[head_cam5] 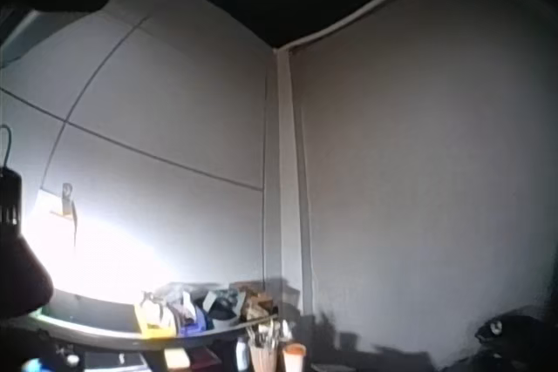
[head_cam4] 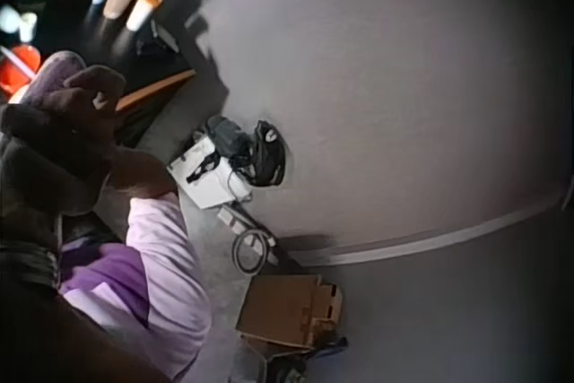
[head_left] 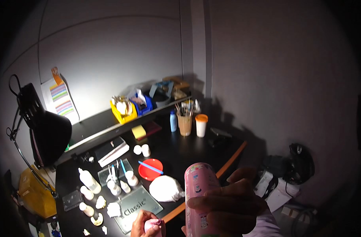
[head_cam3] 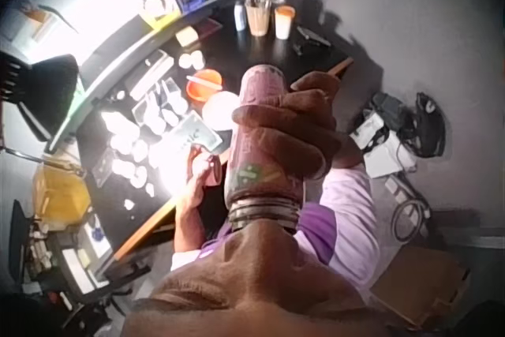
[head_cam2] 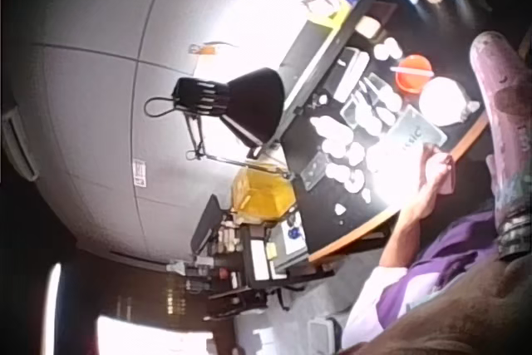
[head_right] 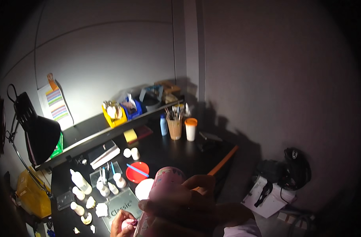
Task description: The person picks up a paintbrush and a dental cast, applies paste onto artificial teeth using the brush, and fits the teeth into the dental cast.
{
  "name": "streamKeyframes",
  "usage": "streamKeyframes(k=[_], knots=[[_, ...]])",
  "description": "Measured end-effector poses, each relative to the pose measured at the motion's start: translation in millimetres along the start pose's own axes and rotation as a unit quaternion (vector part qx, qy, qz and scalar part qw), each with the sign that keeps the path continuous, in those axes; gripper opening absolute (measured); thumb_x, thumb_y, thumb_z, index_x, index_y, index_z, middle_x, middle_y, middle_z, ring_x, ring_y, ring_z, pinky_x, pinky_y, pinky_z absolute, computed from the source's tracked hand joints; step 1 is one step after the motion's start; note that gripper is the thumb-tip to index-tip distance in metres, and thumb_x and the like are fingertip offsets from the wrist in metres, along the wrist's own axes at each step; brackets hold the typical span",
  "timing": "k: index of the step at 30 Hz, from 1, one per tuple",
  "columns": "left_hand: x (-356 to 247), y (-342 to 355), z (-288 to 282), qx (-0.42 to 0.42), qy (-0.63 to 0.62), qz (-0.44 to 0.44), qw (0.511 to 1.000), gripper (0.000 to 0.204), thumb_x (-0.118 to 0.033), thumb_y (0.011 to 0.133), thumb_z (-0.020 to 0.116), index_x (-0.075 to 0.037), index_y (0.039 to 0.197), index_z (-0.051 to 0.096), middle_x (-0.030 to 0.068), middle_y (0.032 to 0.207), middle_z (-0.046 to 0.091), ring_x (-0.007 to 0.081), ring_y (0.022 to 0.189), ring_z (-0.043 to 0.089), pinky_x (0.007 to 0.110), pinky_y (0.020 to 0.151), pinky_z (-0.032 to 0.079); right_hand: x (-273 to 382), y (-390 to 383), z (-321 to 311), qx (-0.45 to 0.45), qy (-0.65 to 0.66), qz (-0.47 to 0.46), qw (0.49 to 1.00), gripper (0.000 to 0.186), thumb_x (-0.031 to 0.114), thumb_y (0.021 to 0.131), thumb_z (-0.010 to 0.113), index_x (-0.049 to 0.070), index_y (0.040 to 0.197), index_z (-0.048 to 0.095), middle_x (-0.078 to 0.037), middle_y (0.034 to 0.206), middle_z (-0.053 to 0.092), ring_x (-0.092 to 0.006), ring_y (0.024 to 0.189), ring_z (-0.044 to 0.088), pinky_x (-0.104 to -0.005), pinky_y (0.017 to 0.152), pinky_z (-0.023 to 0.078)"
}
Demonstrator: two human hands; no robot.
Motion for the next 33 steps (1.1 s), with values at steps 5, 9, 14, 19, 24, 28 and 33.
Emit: streamKeyframes(k=[5, 9, 14, 19, 24, 28, 33], knots=[[7, -11, -22, -0.073, -0.093, -0.019, 0.993, 0.043, -0.032, 0.107, 0.059, -0.002, 0.138, 0.057, 0.0048, 0.12, 0.064, 0.0144, 0.111, 0.06, 0.029, 0.095, 0.047, 22, 35, 6, 0.254, -0.062, -0.131, 0.956, 0.038, 0.025, 0.068, 0.093, 0.025, 0.095, 0.067, 0.005, 0.103, 0.08, -0.0137, 0.093, 0.065, -0.0441, 0.09, 0.041], [-8, 6, -17, -0.037, -0.137, -0.032, 0.989, 0.043, -0.036, 0.105, 0.063, -0.005, 0.134, 0.058, 0.0049, 0.119, 0.063, 0.0147, 0.109, 0.062, 0.031, 0.094, 0.05, 26, 39, 10, 0.292, -0.111, -0.184, 0.932, 0.038, 0.03, 0.066, 0.094, 0.027, 0.096, 0.071, 0.007, 0.114, 0.08, -0.0133, 0.106, 0.063, -0.0443, 0.094, 0.039], [-40, 16, -6, -0.012, -0.163, 0.005, 0.987, 0.032, -0.038, 0.107, 0.062, -0.007, 0.108, 0.054, 0.0037, 0.084, 0.052, 0.0143, 0.077, 0.052, 0.029, 0.069, 0.041, 25, 40, 11, 0.242, -0.085, -0.191, 0.947, 0.034, 0.031, 0.067, 0.093, 0.026, 0.094, 0.072, 0.007, 0.118, 0.079, -0.013, 0.107, 0.062, -0.0444, 0.096, 0.038], [-89, 18, 15, 0.059, -0.174, 0.067, 0.981, 0.034, -0.034, 0.111, 0.056, -0.008, 0.091, 0.054, 0.001, 0.062, 0.046, 0.0124, 0.054, 0.043, 0.027, 0.051, 0.033, 27, 31, 5, 0.241, -0.077, -0.17, 0.952, 0.028, 0.029, 0.072, 0.091, 0.023, 0.091, 0.071, 0.001, 0.111, 0.081, -0.0135, 0.095, 0.066, -0.0448, 0.096, 0.038], [41, -16, -59, -0.174, -0.144, -0.03, 0.974, 0.048, -0.035, 0.102, 0.071, 0.001, 0.13, 0.057, 0.0114, 0.094, 0.067, 0.0182, 0.082, 0.067, 0.027, 0.071, 0.053, 0, -17, 19, 0.274, -0.043, -0.103, 0.955, 0.022, 0.023, 0.081, 0.086, 0.02, 0.096, 0.07, -0.003, 0.097, 0.082, -0.0145, 0.088, 0.069, -0.0449, 0.095, 0.039], [14, 6, -16, -0.057, -0.135, -0.073, 0.986, 0.061, -0.041, 0.095, 0.076, 0.0, 0.136, 0.054, 0.0117, 0.11, 0.064, 0.0203, 0.1, 0.064, 0.032, 0.085, 0.052, -61, -59, -31, 0.093, -0.183, 0.277, 0.939, 0.049, 0.029, 0.086, 0.085, 0.01, 0.123, 0.06, 0.0, 0.091, 0.082, -0.0216, 0.087, 0.077, -0.0429, 0.107, 0.042], [-40, 29, 31, -0.051, -0.087, -0.121, 0.988, 0.092, -0.05, 0.077, 0.089, 0.0, 0.143, 0.047, 0.0161, 0.131, 0.059, 0.029, 0.117, 0.062, 0.041, 0.105, 0.05, -78, -121, -45, 0.357, 0.013, 0.151, 0.921, 0.048, 0.049, 0.086, 0.085, 0.013, 0.112, 0.067, -0.004, 0.107, 0.081, -0.0126, 0.076, 0.065, -0.0404, 0.086, 0.038]])
Point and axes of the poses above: each hand's wrist, its own y-axis towards the middle knuckle, its own z-axis out of the palm, x = y × z, the point moved 8 cm from there along y, towards the middle knuckle
